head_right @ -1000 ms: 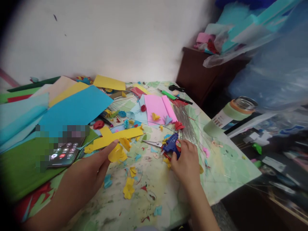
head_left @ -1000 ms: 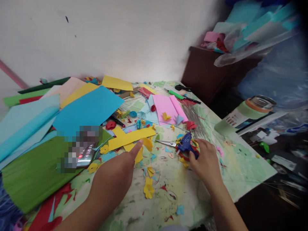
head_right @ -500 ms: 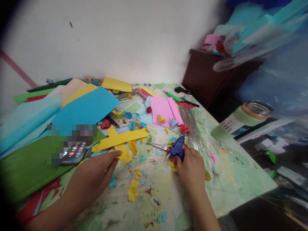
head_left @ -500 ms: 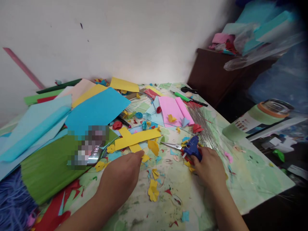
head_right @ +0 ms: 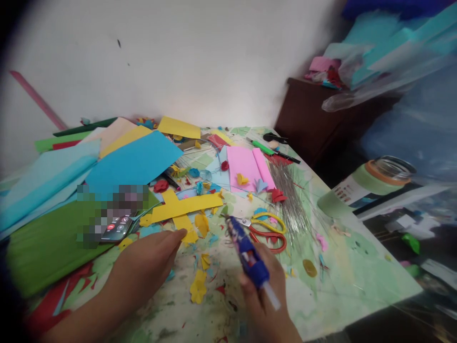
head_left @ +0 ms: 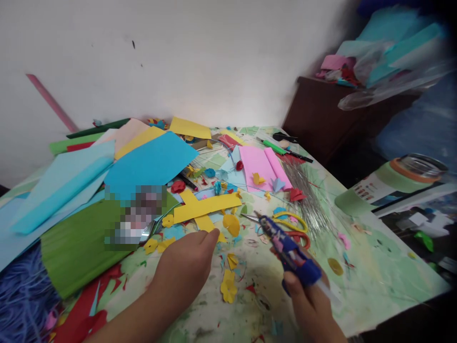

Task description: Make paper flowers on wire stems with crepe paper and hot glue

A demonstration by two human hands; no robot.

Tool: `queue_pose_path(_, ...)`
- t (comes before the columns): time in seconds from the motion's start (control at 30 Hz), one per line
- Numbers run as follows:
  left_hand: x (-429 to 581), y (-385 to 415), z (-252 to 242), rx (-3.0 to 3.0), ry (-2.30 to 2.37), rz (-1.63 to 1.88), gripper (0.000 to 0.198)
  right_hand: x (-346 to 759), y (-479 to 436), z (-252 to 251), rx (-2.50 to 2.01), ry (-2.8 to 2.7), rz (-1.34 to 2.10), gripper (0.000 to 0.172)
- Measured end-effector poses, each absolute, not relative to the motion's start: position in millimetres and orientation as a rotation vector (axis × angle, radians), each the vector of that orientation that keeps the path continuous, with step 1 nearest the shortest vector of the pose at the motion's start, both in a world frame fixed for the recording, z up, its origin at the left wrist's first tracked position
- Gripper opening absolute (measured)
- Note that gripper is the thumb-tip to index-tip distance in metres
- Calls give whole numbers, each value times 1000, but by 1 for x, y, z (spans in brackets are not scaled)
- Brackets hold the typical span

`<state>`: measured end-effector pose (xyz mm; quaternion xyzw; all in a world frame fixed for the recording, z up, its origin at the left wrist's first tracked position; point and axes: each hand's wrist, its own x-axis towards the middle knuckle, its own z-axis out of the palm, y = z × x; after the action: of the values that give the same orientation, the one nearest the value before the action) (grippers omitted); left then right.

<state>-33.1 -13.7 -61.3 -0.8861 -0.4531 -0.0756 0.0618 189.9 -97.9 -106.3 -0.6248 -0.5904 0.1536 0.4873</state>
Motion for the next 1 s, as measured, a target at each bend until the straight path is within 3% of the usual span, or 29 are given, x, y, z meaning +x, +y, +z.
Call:
queue_pose_path(0.23,-33,-15,-59,-2689,-1415,-84,35,160,-83,-86,-1367,-1775,465,9)
queue_pose_path(1.0,-32,-13,-59,-2734,-1486,7,34,158,-78,-101,-1370,-1896,330,9)
